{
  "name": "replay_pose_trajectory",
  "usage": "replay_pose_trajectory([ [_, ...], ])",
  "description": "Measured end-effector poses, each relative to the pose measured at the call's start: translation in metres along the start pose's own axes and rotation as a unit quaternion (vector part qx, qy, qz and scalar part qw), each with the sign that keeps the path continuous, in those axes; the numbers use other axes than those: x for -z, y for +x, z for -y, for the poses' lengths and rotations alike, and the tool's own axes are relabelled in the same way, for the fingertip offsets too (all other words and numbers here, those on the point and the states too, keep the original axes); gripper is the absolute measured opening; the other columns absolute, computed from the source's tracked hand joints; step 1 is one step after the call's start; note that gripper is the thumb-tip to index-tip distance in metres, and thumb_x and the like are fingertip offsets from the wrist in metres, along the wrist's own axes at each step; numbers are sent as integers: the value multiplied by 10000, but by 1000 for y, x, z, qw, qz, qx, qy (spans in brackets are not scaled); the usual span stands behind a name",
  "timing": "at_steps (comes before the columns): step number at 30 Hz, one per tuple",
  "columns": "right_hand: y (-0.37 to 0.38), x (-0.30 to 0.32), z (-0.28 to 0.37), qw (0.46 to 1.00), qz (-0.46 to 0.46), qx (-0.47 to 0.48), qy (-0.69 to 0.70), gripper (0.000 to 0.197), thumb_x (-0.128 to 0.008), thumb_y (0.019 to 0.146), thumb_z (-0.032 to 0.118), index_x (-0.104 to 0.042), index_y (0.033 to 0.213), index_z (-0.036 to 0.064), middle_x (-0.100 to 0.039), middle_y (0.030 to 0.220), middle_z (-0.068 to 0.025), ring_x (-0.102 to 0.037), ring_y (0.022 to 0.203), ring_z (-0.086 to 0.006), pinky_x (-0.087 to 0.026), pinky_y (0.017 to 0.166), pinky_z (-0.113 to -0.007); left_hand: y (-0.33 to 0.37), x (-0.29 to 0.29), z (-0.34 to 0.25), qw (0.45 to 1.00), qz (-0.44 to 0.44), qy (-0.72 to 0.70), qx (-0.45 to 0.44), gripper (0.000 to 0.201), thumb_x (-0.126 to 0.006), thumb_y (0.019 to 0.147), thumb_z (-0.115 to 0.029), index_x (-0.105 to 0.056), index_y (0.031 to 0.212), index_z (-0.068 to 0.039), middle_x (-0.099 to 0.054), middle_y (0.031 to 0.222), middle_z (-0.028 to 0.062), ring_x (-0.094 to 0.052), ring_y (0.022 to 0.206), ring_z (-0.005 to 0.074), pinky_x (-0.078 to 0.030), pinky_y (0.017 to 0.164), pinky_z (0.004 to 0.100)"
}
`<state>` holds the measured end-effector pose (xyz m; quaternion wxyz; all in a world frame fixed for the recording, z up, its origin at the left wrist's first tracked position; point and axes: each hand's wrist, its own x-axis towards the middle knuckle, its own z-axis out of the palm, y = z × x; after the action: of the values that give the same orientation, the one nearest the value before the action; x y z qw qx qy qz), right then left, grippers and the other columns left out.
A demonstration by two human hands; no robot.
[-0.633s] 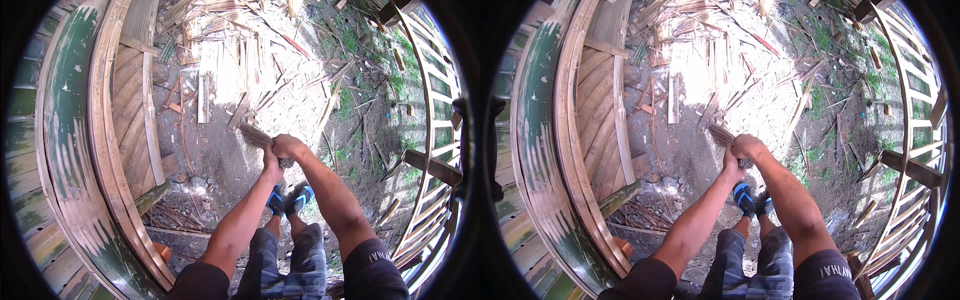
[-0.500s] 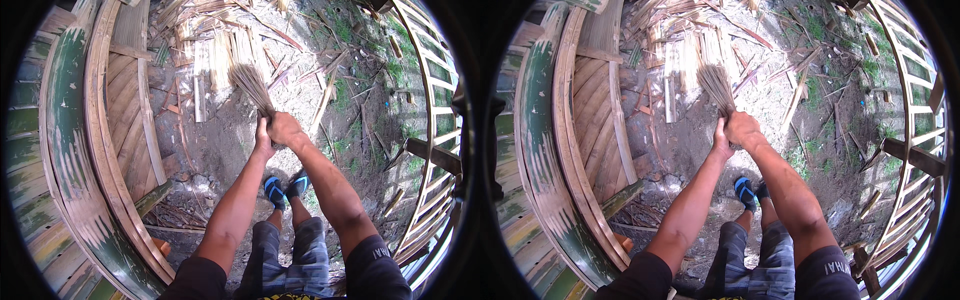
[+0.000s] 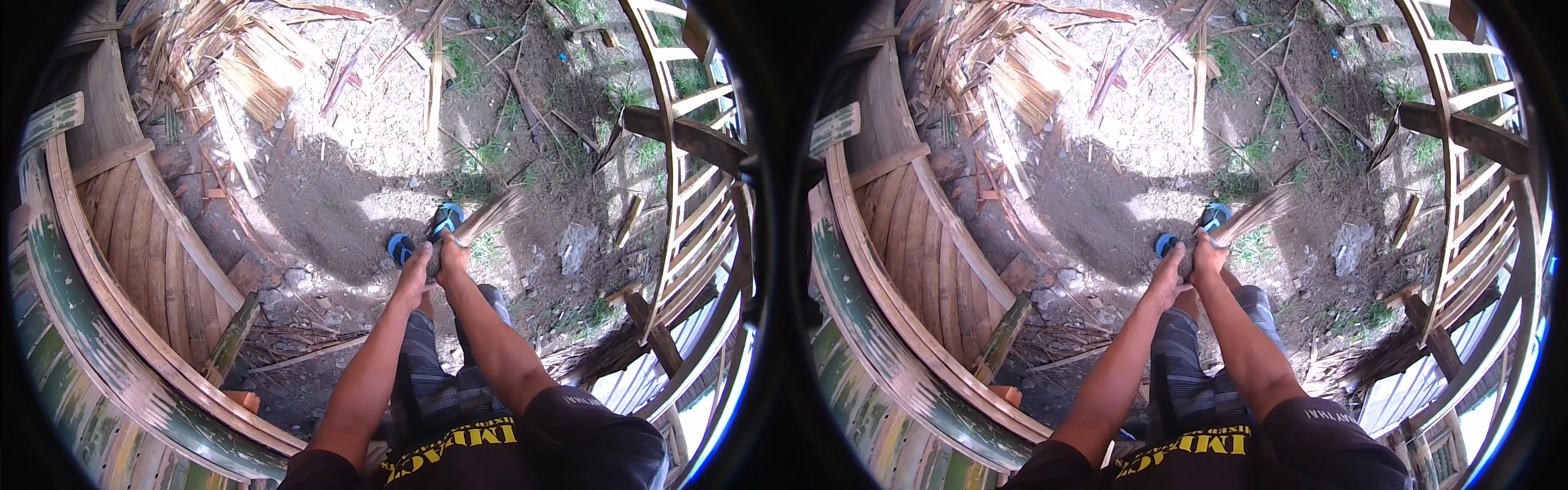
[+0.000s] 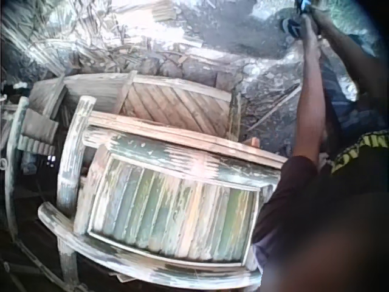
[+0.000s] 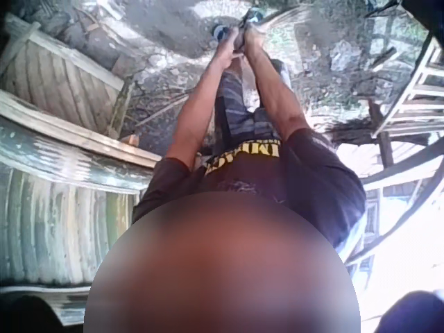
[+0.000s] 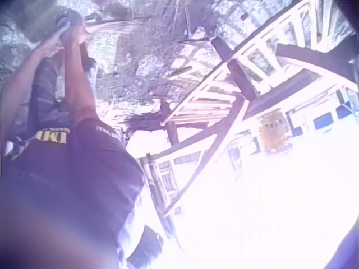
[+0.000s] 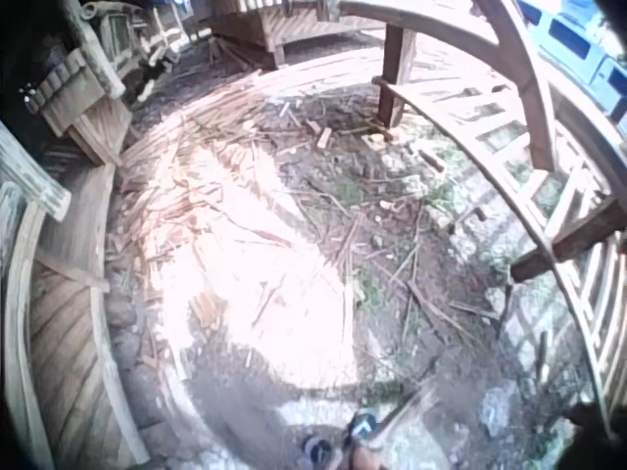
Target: The person sits on a bamboo floor and uses a hammer and a handmade broom to sweep debris. They then stand, walk outside, and continue sweeping the ground and a wooden ladder before gathering wood scraps by hand.
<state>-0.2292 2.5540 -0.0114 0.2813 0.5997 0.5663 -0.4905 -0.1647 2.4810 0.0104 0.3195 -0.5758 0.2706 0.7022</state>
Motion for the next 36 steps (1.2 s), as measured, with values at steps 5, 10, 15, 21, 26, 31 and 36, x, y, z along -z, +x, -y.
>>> replay_pose_trajectory([
  [5, -3, -135, 18, 861, 363, 124, -333, 961, -763, 792, 434, -356, 1453, -131, -584, 1300, -365, -605, 1211, -430, -474, 1033, -390, -24, 34, -54, 933, -144, -165, -285, 765, -554, 990, -571, -297, 1569, -142, -346, 1582, 113, -338, 1454, 304, -376, 1099, 568],
  [10, -17, -31, 53, 892, 365, 181, -198, 724, -745, 864, 327, -444, 1396, -62, -647, 1210, -217, -645, 1096, -284, -519, 934, -363, -58, 21, -53, 954, 22, -4, -298, 623, -536, 1045, -422, -361, 1539, -86, -468, 1509, 143, -518, 1343, 311, -478, 1038, 455],
  [15, -19, 19, -4, 993, 98, 72, 9, 632, -716, 906, 237, -416, 1394, -32, -645, 1139, -187, -642, 1025, -237, -525, 880, -362, -46, 26, -12, 979, -125, -8, -160, 556, -522, 1057, -398, -418, 1487, -62, -577, 1403, 164, -603, 1238, 311, -505, 992, 437],
  [21, -16, -94, -17, 884, 359, 90, -287, 844, -760, 829, 367, -404, 1430, -107, -623, 1246, -265, -622, 1132, -323, -484, 990, -383, -38, 70, 12, 900, -384, -116, -173, 523, -464, 1061, -372, -410, 1478, -62, -540, 1426, 170, -596, 1229, 313, -457, 1022, 456],
  [26, -2, 50, 53, 850, 397, 164, -305, 908, -775, 827, 390, -377, 1487, -89, -629, 1289, -259, -615, 1207, -303, -461, 1041, -371, -36, 52, 3, 947, -275, 17, -166, 513, -491, 1054, -353, -417, 1469, -60, -545, 1418, 172, -600, 1230, 304, -429, 1042, 479],
  [31, 30, 107, 99, 998, -20, 14, -49, 771, -766, 856, 302, -390, 1434, -42, -652, 1124, -221, -687, 884, -255, -575, 727, -381, -21, 2, -8, 964, -162, 132, -166, 492, -511, 1066, -360, -450, 1447, -55, -566, 1391, 169, -639, 1175, 273, -477, 993, 421],
  [36, 53, 79, 134, 888, 287, 188, -306, 830, -774, 819, 360, -419, 1423, -85, -657, 1231, -210, -646, 1089, -271, -494, 962, -347, -8, -49, -28, 953, -103, 196, -208, 441, -544, 1060, -315, -525, 1395, -29, -655, 1226, 121, -677, 1060, 203, -526, 847, 328],
])
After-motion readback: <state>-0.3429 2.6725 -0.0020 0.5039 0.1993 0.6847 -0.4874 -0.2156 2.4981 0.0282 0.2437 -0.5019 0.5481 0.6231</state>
